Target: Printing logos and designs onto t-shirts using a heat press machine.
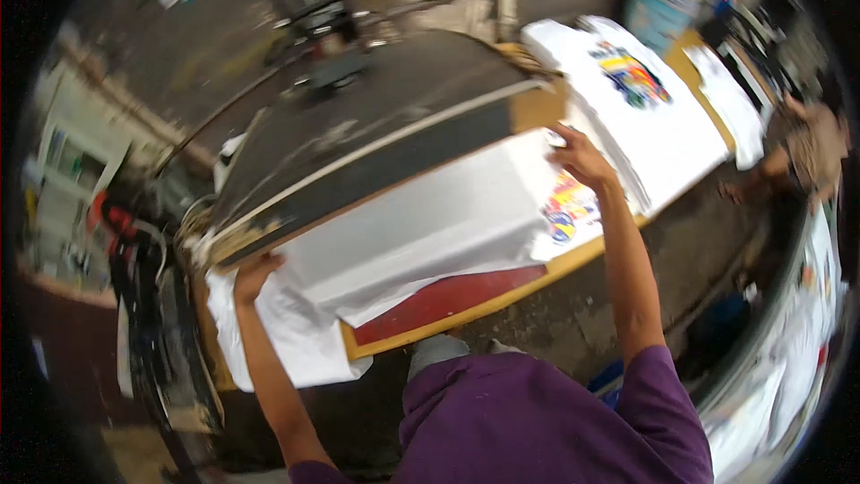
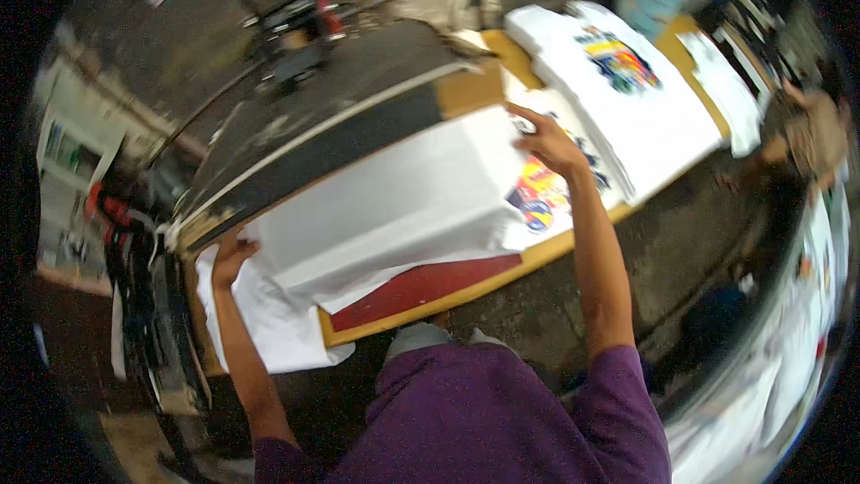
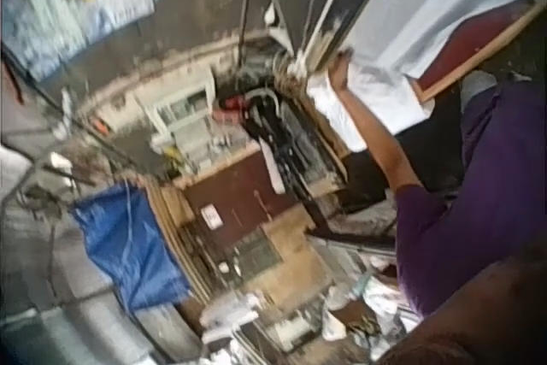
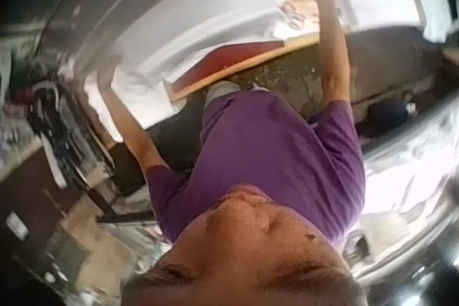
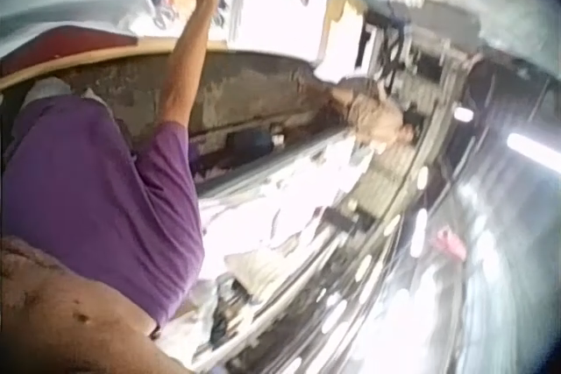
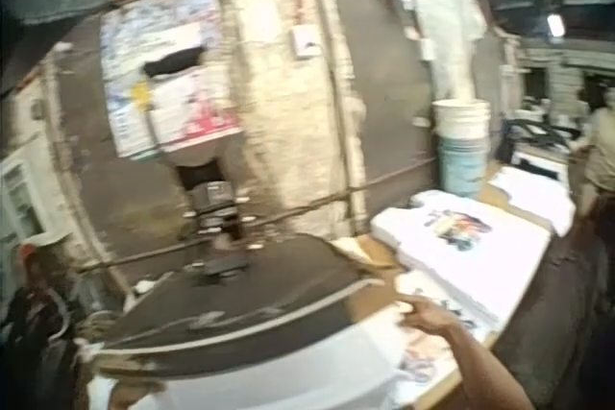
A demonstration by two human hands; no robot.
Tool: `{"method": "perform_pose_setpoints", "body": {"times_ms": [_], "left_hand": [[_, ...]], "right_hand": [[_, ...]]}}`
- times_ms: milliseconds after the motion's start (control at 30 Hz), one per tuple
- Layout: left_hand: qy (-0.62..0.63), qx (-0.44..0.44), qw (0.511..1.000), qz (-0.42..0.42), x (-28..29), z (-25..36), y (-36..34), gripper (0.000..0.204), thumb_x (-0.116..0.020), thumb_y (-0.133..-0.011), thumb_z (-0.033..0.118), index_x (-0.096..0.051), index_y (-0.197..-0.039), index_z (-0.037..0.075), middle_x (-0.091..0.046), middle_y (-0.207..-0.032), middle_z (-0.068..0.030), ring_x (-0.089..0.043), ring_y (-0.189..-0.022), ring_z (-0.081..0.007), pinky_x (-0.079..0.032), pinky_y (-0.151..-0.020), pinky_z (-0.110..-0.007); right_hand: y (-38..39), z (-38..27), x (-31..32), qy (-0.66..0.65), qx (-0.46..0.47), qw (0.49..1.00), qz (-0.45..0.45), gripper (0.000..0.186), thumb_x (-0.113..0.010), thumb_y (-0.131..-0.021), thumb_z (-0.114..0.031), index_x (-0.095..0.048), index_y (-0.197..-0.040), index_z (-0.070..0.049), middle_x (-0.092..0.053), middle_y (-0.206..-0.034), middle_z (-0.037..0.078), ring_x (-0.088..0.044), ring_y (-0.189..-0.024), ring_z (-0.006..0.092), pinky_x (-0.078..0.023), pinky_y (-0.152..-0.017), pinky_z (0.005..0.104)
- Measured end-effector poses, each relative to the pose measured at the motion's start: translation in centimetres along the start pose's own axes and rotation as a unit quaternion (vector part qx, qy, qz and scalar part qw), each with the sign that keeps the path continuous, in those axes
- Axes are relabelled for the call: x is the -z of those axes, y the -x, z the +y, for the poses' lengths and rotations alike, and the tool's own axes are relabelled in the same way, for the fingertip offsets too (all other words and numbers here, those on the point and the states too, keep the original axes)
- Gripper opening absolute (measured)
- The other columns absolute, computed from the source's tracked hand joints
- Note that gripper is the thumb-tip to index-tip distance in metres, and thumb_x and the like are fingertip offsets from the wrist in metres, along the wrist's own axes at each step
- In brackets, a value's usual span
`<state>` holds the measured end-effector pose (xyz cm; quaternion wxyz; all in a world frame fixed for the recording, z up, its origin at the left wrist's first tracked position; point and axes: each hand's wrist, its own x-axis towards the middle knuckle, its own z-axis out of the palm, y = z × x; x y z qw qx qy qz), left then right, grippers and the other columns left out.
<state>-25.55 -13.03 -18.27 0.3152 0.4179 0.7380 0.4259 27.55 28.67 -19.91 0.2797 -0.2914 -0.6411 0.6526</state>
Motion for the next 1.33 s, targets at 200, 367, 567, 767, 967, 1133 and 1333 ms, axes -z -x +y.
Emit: {"method": "perform_pose_setpoints", "body": {"times_ms": [200,367,567,767,967,1133,1333], "left_hand": [[-0.019,0.048,0.998,-0.037,-2.0,4.7,0.6,0.079,-0.064,-0.076,0.011,-0.026,-0.145,0.009,-0.045,-0.134,-0.0107,-0.050,-0.080,-0.0118,-0.043,-0.070,-0.024],[-0.045,0.022,0.998,-0.024,-2.2,4.3,0.5,0.078,-0.063,-0.077,0.008,-0.025,-0.145,0.007,-0.033,-0.143,-0.0158,-0.042,-0.120,-0.0235,-0.039,-0.093,-0.032],[0.258,0.063,0.962,0.061,-8.3,1.3,3.5,0.062,-0.056,-0.088,0.011,-0.027,-0.143,0.005,-0.040,-0.140,-0.0149,-0.044,-0.123,-0.0260,-0.042,-0.097,-0.037],[0.539,0.009,0.841,0.047,-11.2,-4.1,9.7,0.058,-0.058,-0.088,0.008,-0.030,-0.139,0.004,-0.047,-0.132,-0.0128,-0.045,-0.123,-0.0241,-0.038,-0.105,-0.037],[0.374,0.007,0.901,0.220,-11.7,-2.4,13.6,0.053,-0.060,-0.089,0.013,-0.036,-0.136,0.006,-0.051,-0.117,-0.0116,-0.048,-0.112,-0.0225,-0.038,-0.098,-0.040],[0.316,0.078,0.917,0.232,-16.8,-3.3,20.3,0.042,-0.065,-0.086,0.017,-0.051,-0.124,0.006,-0.058,-0.098,-0.0059,-0.057,-0.090,-0.0174,-0.046,-0.080,-0.033],[0.238,0.190,0.925,0.229,-19.0,-4.0,25.9,0.034,-0.062,-0.088,0.013,-0.053,-0.120,0.005,-0.061,-0.092,-0.0035,-0.060,-0.089,-0.0160,-0.050,-0.076,-0.031]], "right_hand": [[1.4,-4.5,-1.3,0.110,0.015,0.994,0.006,0.062,-0.059,-0.073,0.002,-0.046,-0.134,-0.003,-0.059,-0.085,0.004,-0.045,-0.065,0.0085,-0.039,-0.059,0.0239],[1.7,-3.3,-1.3,0.077,0.020,0.997,0.013,0.061,-0.060,-0.074,0.002,-0.046,-0.133,-0.002,-0.062,-0.090,0.008,-0.055,-0.076,0.0120,-0.047,-0.072,0.0264],[3.9,1.3,-3.3,-0.081,-0.040,0.993,0.078,0.064,-0.062,-0.087,-0.017,-0.030,-0.141,-0.001,-0.058,-0.117,0.016,-0.059,-0.088,0.0164,-0.049,-0.078,0.0272],[7.8,7.0,-4.3,-0.101,-0.090,0.989,0.066,0.055,-0.062,-0.088,-0.019,-0.040,-0.134,0.001,-0.063,-0.096,0.010,-0.059,-0.078,0.0116,-0.048,-0.066,0.0231],[11.7,11.9,2.2,0.630,0.104,0.766,0.078,0.056,-0.056,-0.072,-0.008,-0.049,-0.128,-0.005,-0.056,-0.122,0.015,-0.050,-0.112,0.0351,-0.041,-0.094,0.0476],[19.6,14.7,2.8,0.735,0.086,0.667,0.090,0.047,-0.057,-0.078,-0.012,-0.047,-0.124,-0.008,-0.045,-0.136,0.011,-0.044,-0.121,0.0339,-0.036,-0.100,0.0498],[19.3,14.0,5.9,0.725,-0.040,0.687,0.027,0.052,-0.069,-0.073,-0.022,-0.051,-0.121,-0.012,-0.049,-0.133,0.009,-0.048,-0.117,0.0285,-0.038,-0.097,0.0448]]}}
